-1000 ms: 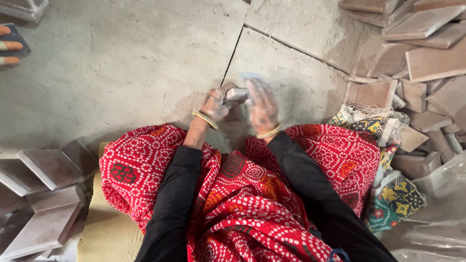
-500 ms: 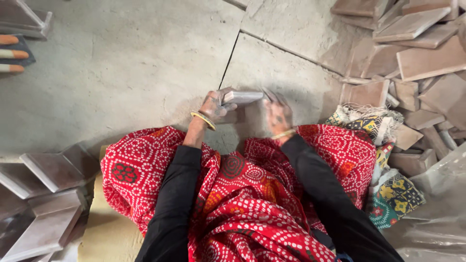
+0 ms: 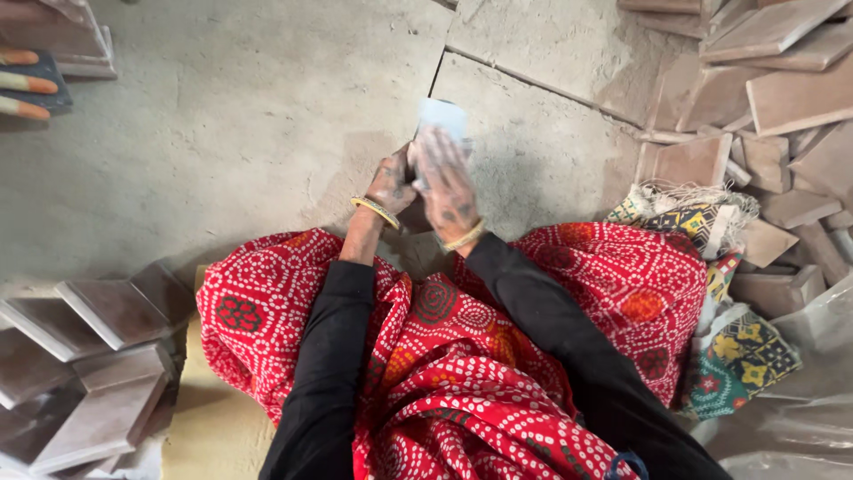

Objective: The person sits on the floor and sands small rectangular stone pieces one at a time, rubbing a small abrasive pad over the surfaces and edges of each piece, then sets the finished piece aside and picks up the next one from a pile.

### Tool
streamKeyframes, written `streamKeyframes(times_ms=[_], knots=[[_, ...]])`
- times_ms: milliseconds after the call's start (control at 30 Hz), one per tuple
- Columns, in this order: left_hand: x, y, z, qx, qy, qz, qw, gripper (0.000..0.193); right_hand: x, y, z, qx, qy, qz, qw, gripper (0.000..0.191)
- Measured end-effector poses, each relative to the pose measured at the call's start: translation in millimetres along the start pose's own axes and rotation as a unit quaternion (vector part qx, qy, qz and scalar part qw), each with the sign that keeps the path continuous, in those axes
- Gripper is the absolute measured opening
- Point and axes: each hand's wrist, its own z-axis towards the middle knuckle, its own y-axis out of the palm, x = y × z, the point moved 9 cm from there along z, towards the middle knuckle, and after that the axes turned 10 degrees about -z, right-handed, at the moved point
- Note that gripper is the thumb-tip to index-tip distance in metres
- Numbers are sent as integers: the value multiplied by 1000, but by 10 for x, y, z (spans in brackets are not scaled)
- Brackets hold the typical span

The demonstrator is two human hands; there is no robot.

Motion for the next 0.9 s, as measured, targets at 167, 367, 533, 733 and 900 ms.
streamKeyframes(times_ms=[167, 367, 533, 733, 900], knots=[[-153, -34, -60, 8, -45, -105, 993, 64, 199, 103, -61, -71, -69, -49, 994, 59], [-280, 38, -12, -7, -65, -137, 988, 61, 297, -70, -141, -34, -51, -52, 997, 59], [-149, 74, -43, -8, 38, -211, 977, 63, 14, 100, 10, -64, -102, -21, 993, 53], [-315, 52, -30, -1, -105, -41, 994, 69, 365, -314, -31, -53, -27, -55, 997, 57], [-203, 211, -33, -39, -32, -25, 998, 78, 205, -283, -83, -57, -8, 1, 998, 61]])
